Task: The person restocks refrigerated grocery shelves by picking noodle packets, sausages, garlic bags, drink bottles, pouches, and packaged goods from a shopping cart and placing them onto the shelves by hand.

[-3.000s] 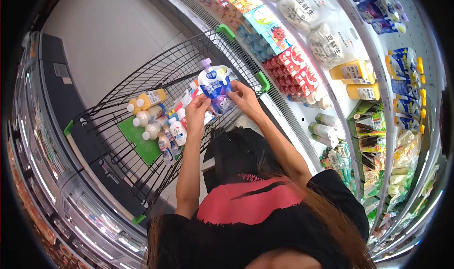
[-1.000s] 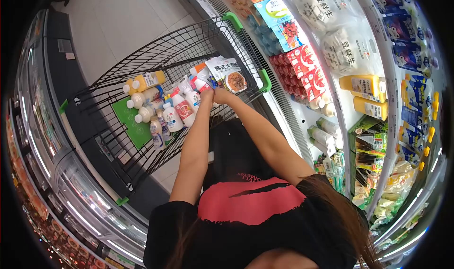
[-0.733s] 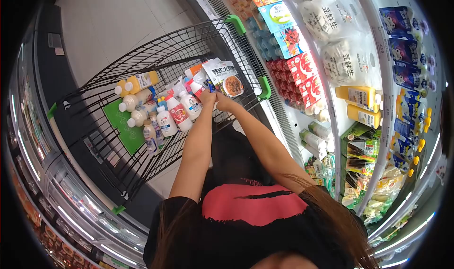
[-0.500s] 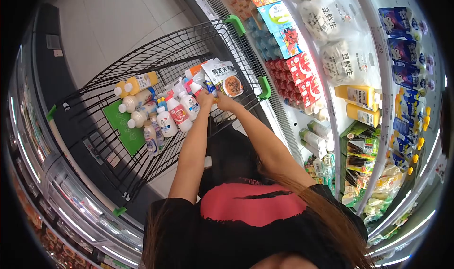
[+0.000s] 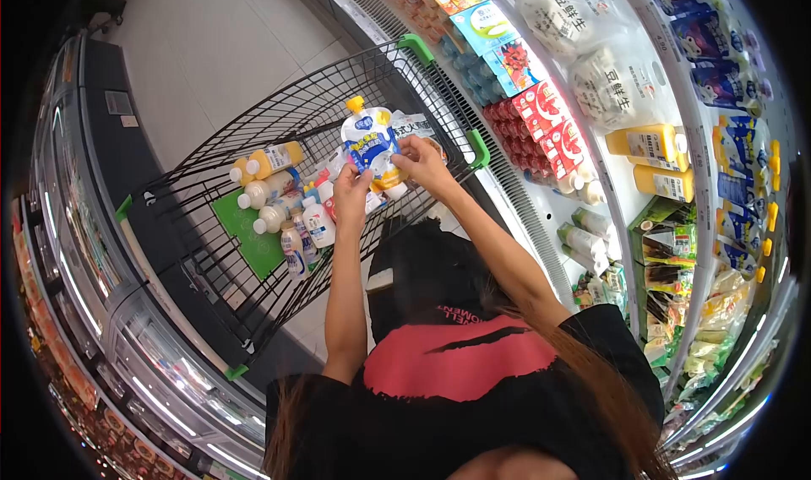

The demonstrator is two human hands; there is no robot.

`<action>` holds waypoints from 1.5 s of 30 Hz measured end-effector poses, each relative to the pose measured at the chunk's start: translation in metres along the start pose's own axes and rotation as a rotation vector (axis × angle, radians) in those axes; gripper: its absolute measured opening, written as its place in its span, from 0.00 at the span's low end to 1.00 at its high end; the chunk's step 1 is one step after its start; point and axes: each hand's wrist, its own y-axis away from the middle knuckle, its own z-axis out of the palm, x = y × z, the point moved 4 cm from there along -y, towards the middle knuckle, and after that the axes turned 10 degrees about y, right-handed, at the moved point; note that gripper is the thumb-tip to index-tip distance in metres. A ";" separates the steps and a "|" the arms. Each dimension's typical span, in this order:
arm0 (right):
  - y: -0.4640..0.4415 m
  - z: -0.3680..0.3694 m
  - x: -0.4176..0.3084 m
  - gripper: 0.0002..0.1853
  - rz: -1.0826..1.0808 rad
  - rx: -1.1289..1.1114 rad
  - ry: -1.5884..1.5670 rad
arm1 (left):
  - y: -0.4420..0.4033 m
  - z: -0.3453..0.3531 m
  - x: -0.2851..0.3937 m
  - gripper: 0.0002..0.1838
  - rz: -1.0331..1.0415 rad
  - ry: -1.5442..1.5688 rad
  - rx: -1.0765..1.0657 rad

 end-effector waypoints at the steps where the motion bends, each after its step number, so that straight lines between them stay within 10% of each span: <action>1: 0.009 -0.015 -0.018 0.13 -0.060 0.062 -0.042 | 0.006 0.021 0.013 0.03 0.105 -0.036 -0.032; 5: 0.049 -0.080 -0.076 0.13 -0.162 0.293 -0.041 | 0.019 0.105 0.052 0.07 0.233 -0.360 -0.022; 7: 0.088 -0.118 -0.112 0.15 -0.339 0.647 0.563 | 0.030 0.152 0.057 0.10 0.216 -0.346 -0.087; 15: 0.227 -0.254 -0.165 0.11 -0.447 1.260 0.148 | 0.114 0.379 0.051 0.07 0.488 -0.307 -0.618; 26: 0.331 -0.423 -0.197 0.15 -0.512 1.670 0.413 | 0.180 0.627 0.023 0.09 0.820 -0.154 -0.986; 38: 0.316 -0.446 -0.168 0.26 -0.294 1.728 0.767 | 0.166 0.652 -0.005 0.14 0.713 -0.446 -1.043; 45: 0.295 -0.367 -0.213 0.21 -0.529 1.647 0.619 | 0.176 0.553 0.029 0.15 0.833 -0.299 -0.996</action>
